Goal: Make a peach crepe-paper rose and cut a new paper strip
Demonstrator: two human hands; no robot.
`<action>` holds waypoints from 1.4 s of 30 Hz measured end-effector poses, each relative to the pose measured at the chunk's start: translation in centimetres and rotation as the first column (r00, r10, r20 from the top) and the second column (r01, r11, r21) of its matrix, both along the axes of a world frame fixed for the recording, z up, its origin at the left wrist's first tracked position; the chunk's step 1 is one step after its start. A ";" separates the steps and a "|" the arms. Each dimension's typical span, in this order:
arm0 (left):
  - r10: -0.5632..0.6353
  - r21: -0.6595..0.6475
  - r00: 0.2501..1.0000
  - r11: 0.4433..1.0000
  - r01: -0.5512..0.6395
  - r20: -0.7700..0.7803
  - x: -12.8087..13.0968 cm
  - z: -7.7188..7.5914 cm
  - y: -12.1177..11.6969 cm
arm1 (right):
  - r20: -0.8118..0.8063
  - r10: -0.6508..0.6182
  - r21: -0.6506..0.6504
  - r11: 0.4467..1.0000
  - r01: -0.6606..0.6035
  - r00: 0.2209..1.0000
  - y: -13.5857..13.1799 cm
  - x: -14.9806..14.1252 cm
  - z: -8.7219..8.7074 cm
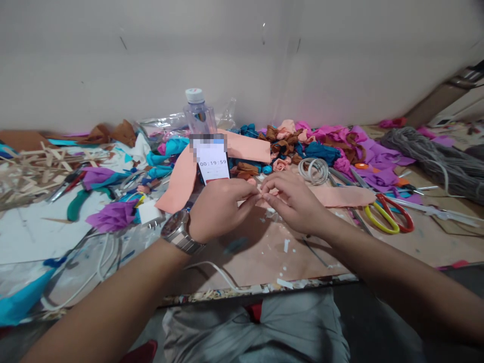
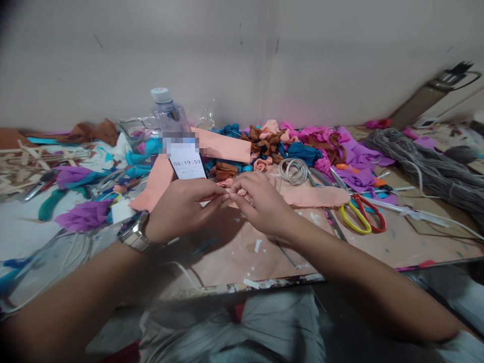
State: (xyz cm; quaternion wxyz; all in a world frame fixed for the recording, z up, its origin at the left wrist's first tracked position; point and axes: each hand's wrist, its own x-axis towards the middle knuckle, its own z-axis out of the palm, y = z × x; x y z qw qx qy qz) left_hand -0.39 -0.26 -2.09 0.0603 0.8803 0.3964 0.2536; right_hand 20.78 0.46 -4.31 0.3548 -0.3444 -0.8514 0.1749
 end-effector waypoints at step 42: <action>0.111 -0.551 0.959 0.833 0.052 0.259 -1.0 1.0 1.3 | -0.045 -0.037 0.051 0.998 0.040 0.998 0.4 0.3 0.3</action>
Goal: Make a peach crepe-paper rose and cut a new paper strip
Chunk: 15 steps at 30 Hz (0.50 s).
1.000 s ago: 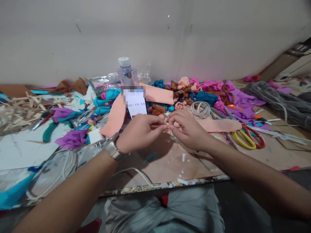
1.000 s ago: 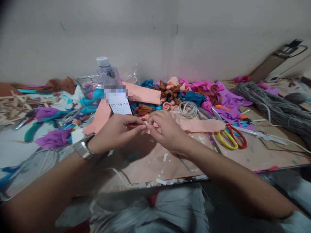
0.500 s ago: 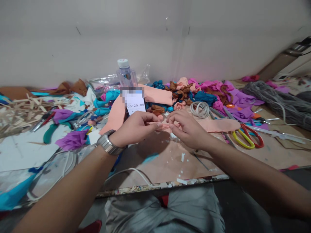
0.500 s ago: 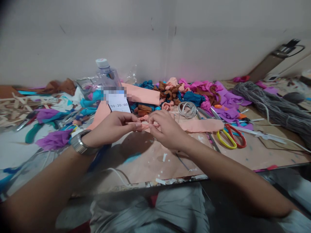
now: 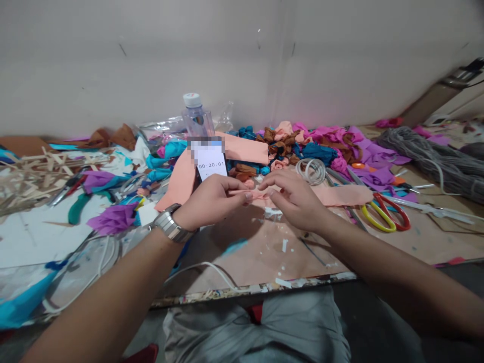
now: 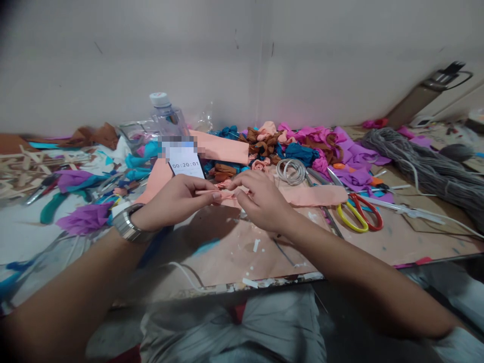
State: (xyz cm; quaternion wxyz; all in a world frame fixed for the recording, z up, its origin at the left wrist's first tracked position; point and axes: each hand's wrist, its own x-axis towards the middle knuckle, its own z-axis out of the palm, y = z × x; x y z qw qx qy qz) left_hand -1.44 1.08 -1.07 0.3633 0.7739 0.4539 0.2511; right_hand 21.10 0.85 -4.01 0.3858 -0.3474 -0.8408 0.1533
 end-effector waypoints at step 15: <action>-0.066 -0.130 0.996 0.989 0.073 0.064 0.5 -1.0 -0.1 | 0.232 -0.076 0.026 0.997 0.072 0.970 -0.4 0.1 -0.2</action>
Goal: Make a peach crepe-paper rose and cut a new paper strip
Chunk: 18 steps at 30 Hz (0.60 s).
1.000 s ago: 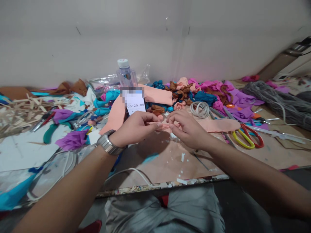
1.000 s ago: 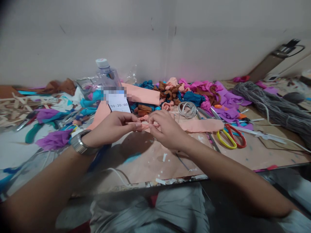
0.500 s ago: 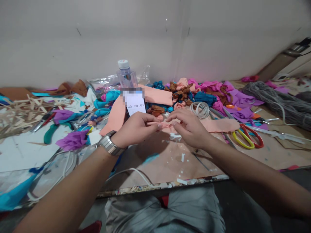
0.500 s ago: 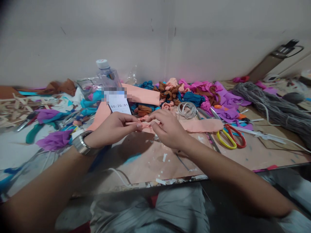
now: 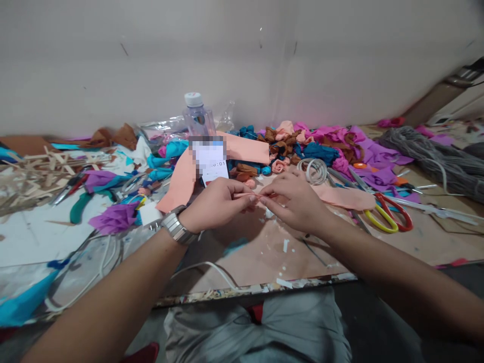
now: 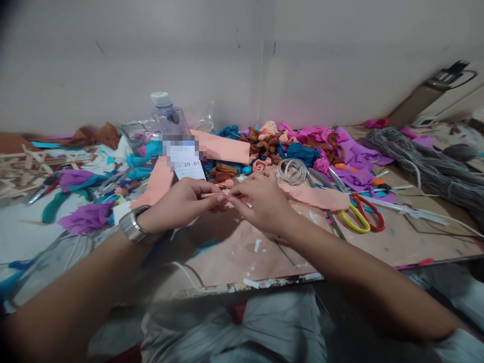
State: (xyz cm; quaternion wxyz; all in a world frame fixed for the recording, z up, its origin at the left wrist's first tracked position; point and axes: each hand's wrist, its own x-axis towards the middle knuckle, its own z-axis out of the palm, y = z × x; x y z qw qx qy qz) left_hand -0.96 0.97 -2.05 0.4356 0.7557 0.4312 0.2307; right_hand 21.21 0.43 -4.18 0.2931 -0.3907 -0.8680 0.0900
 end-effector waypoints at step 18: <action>0.013 -0.049 0.999 0.999 -0.011 0.036 0.3 0.1 -0.4 | -0.123 0.029 0.011 1.000 -0.027 0.992 0.1 -0.2 -0.2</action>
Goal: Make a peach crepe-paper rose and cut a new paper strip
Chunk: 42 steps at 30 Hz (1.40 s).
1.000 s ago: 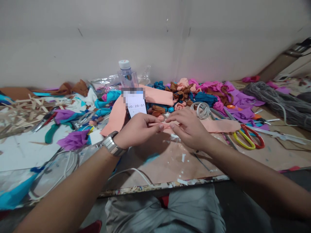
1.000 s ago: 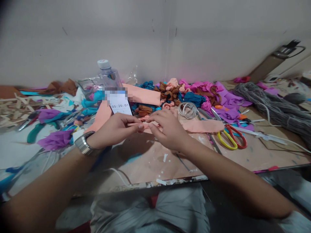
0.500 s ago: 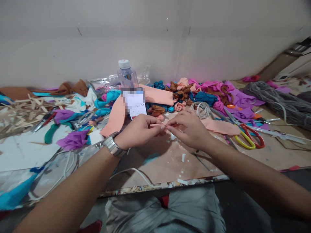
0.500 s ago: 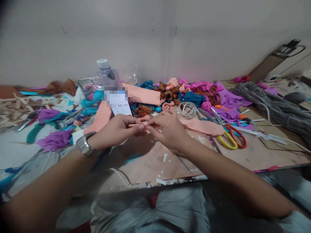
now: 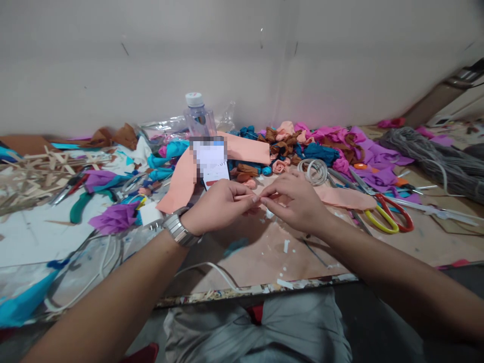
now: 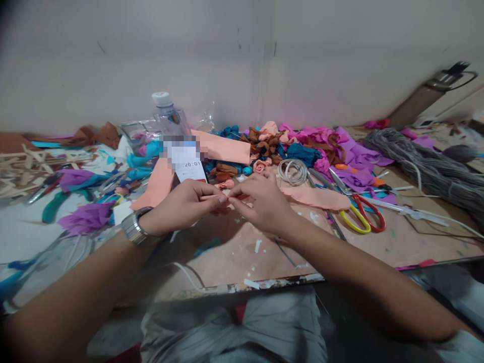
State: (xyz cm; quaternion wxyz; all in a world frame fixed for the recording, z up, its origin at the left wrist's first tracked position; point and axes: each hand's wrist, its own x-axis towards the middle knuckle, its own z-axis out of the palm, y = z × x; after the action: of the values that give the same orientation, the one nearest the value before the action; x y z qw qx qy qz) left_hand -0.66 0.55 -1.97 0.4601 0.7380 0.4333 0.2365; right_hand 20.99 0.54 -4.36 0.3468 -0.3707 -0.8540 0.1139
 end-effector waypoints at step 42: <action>0.040 -0.465 0.967 0.881 0.085 0.252 -0.4 1.3 0.2 | 0.100 0.029 0.273 0.961 -0.055 0.995 -0.8 0.2 0.7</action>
State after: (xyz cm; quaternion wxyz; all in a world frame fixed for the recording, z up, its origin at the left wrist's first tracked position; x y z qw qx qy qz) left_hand -1.10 0.73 -0.70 0.6801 0.5724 0.4066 0.2110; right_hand 21.16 -0.27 -3.67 0.3516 -0.3058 -0.8847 -0.0161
